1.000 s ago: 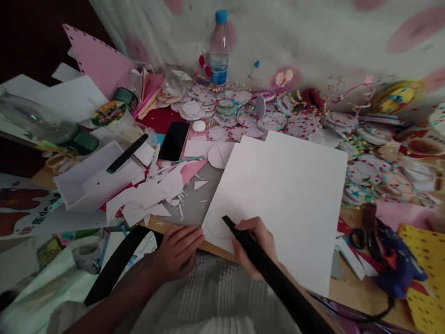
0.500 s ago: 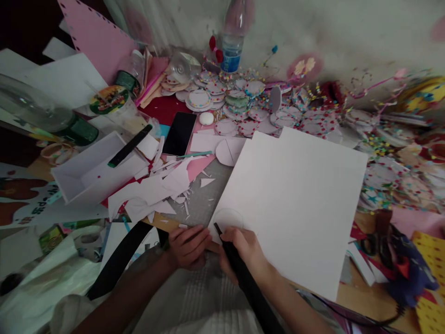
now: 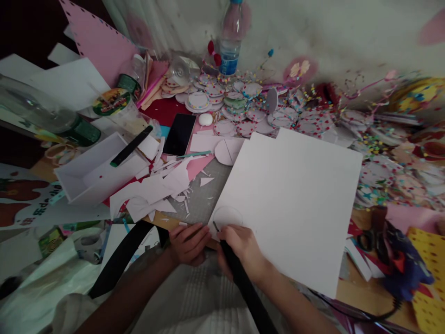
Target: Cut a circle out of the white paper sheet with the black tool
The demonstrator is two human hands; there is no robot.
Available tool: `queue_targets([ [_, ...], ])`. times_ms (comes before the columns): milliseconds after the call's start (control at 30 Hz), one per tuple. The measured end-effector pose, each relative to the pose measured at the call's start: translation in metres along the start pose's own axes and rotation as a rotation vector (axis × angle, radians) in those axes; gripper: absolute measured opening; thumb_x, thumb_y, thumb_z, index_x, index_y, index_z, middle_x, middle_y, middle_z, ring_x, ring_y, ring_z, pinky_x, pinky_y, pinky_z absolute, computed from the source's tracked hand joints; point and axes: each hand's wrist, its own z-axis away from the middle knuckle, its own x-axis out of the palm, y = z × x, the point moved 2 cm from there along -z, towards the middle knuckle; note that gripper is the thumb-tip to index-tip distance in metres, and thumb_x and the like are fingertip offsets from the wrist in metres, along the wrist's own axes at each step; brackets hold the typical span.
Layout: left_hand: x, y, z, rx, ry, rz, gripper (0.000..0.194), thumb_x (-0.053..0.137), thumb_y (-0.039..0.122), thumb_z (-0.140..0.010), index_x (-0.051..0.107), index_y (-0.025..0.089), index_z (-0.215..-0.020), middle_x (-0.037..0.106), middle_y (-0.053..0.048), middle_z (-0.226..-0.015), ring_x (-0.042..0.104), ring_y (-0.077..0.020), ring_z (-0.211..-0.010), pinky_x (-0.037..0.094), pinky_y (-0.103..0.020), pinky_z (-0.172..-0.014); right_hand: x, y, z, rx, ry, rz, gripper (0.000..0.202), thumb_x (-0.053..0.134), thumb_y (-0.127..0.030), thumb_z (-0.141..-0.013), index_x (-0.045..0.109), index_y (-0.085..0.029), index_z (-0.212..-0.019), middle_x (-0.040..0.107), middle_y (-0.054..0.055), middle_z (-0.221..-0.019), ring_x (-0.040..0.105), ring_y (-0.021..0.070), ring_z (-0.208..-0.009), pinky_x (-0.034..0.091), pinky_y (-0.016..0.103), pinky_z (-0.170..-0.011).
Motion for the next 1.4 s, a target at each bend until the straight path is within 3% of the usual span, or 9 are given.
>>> queue_targets([
  [267, -0.001, 0.000, -0.006, 0.010, 0.015, -0.010, 0.035, 0.038, 0.027, -0.094, 0.072, 0.020, -0.091, 0.077, 0.000, -0.095, 0.068, -0.0158, -0.095, 0.039, -0.035, -0.084, -0.004, 0.005, 0.000, -0.026, -0.038, -0.042, 0.025, 0.047, -0.009, -0.074, 0.040, -0.023, -0.094, 0.053, -0.002, -0.067, 0.047, 0.0111, -0.050, 0.034, 0.023, -0.048],
  [800, -0.001, -0.002, -0.005, 0.052, -0.013, -0.041, 0.036, 0.036, 0.028, -0.096, 0.071, 0.022, -0.093, 0.077, -0.001, -0.092, 0.068, -0.0158, -0.093, 0.038, -0.034, -0.091, -0.008, 0.015, 0.003, -0.040, -0.109, -0.113, 0.026, 0.047, -0.009, -0.070, 0.038, -0.023, -0.090, 0.046, -0.005, -0.064, 0.042, 0.0105, -0.051, 0.028, 0.024, -0.047],
  [933, -0.003, 0.000, -0.008, 0.040, -0.031, -0.041, 0.039, 0.033, 0.030, -0.096, 0.071, 0.021, -0.096, 0.077, -0.002, -0.091, 0.067, -0.0166, -0.092, 0.038, -0.036, -0.090, -0.014, 0.015, 0.001, -0.006, -0.121, -0.188, 0.025, 0.049, -0.011, -0.070, 0.039, -0.023, -0.090, 0.050, -0.005, -0.064, 0.043, 0.0099, -0.050, 0.033, 0.023, -0.047],
  [1133, -0.006, 0.004, -0.013, 0.005, -0.055, -0.023, 0.034, 0.038, 0.024, -0.088, 0.069, 0.017, -0.100, 0.077, -0.005, -0.091, 0.067, -0.0196, -0.092, 0.039, -0.038, -0.083, -0.021, 0.017, 0.009, 0.156, 0.021, -0.312, 0.019, 0.050, -0.016, -0.076, 0.042, -0.024, -0.091, 0.053, -0.004, -0.066, 0.045, 0.0113, -0.051, 0.038, 0.023, -0.047],
  [1400, -0.008, 0.005, -0.013, -0.021, -0.099, -0.003, 0.035, 0.043, 0.020, -0.083, 0.066, 0.017, -0.109, 0.077, -0.007, -0.093, 0.068, -0.0220, -0.092, 0.037, -0.038, -0.083, -0.011, 0.020, 0.013, 0.013, -0.057, -0.150, 0.026, 0.050, -0.012, -0.072, 0.042, -0.023, -0.094, 0.058, -0.002, -0.068, 0.054, 0.0127, -0.052, 0.042, 0.023, -0.049],
])
